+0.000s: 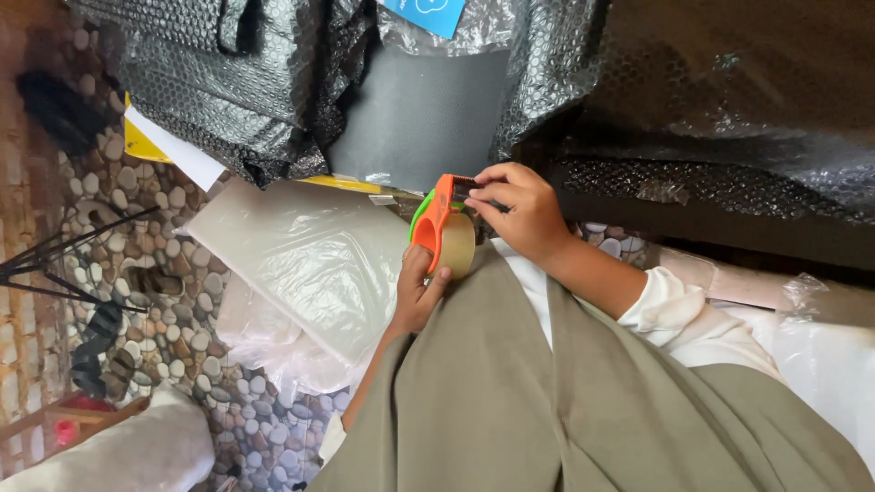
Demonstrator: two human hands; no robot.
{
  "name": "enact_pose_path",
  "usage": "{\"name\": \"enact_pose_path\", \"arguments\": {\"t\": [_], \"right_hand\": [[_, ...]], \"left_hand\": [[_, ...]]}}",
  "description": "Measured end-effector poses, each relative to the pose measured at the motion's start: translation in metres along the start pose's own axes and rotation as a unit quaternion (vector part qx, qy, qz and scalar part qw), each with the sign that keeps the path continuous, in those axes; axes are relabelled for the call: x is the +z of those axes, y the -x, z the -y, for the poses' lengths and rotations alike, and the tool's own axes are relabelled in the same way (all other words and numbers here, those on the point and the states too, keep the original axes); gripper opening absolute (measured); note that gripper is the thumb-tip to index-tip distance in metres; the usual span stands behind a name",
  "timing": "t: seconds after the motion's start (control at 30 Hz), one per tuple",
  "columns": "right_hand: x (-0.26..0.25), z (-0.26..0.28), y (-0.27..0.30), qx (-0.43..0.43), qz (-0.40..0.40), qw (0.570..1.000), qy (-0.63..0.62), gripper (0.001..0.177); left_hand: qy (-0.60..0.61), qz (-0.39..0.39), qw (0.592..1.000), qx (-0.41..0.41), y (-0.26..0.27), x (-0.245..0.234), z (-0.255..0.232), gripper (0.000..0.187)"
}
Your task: Wrapping a green tote bag in black bubble wrap and securing it with tape from a dispenser.
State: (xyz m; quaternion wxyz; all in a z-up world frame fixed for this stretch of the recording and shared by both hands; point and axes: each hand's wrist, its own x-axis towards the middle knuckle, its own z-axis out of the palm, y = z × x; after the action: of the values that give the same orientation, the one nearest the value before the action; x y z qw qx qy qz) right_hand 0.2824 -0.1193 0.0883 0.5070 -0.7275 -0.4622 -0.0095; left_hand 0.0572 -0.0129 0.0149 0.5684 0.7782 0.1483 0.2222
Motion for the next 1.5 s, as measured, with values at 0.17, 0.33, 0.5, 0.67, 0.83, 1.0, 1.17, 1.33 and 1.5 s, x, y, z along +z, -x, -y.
{"name": "enact_pose_path", "arguments": {"t": [0.17, 0.33, 0.5, 0.67, 0.83, 1.0, 1.17, 1.33, 1.5], "right_hand": [[-0.024, -0.013, -0.002, -0.043, 0.036, 0.998, 0.028, 0.007], [-0.041, -0.031, 0.014, -0.030, 0.095, 0.994, 0.052, 0.010], [-0.081, -0.010, -0.010, 0.139, 0.196, 0.958, -0.153, 0.012], [-0.100, -0.025, -0.018, 0.239, 0.206, 0.932, -0.178, 0.012], [-0.156, -0.016, -0.044, 0.271, 0.211, 0.920, -0.190, 0.008], [-0.152, -0.073, -0.053, 0.294, 0.184, 0.893, -0.289, 0.016], [-0.093, -0.100, -0.051, 0.308, 0.191, 0.866, -0.343, 0.018], [-0.030, -0.120, -0.022, 0.402, 0.194, 0.809, -0.382, 0.019], [0.037, -0.116, 0.040, 0.564, 0.241, 0.641, -0.462, 0.016]], "left_hand": [[-0.057, -0.012, 0.998, -0.008, -0.020, 0.020, -0.021, 0.036], [-0.132, -0.040, 0.990, -0.026, -0.020, 0.043, -0.014, 0.044], [-0.072, -0.073, 0.991, -0.091, -0.015, 0.065, -0.015, 0.046], [-0.055, -0.075, 0.990, -0.106, -0.014, 0.074, -0.018, 0.046], [-0.026, -0.080, 0.990, -0.117, -0.010, 0.074, -0.033, 0.047], [0.004, -0.061, 0.998, -0.027, 0.000, 0.077, -0.007, 0.060], [0.030, -0.045, 0.998, -0.015, 0.011, 0.063, -0.003, 0.055], [0.062, -0.040, 0.997, 0.015, 0.020, 0.045, -0.013, 0.048], [0.020, -0.056, 0.996, 0.074, 0.044, 0.028, 0.010, 0.045]]}}
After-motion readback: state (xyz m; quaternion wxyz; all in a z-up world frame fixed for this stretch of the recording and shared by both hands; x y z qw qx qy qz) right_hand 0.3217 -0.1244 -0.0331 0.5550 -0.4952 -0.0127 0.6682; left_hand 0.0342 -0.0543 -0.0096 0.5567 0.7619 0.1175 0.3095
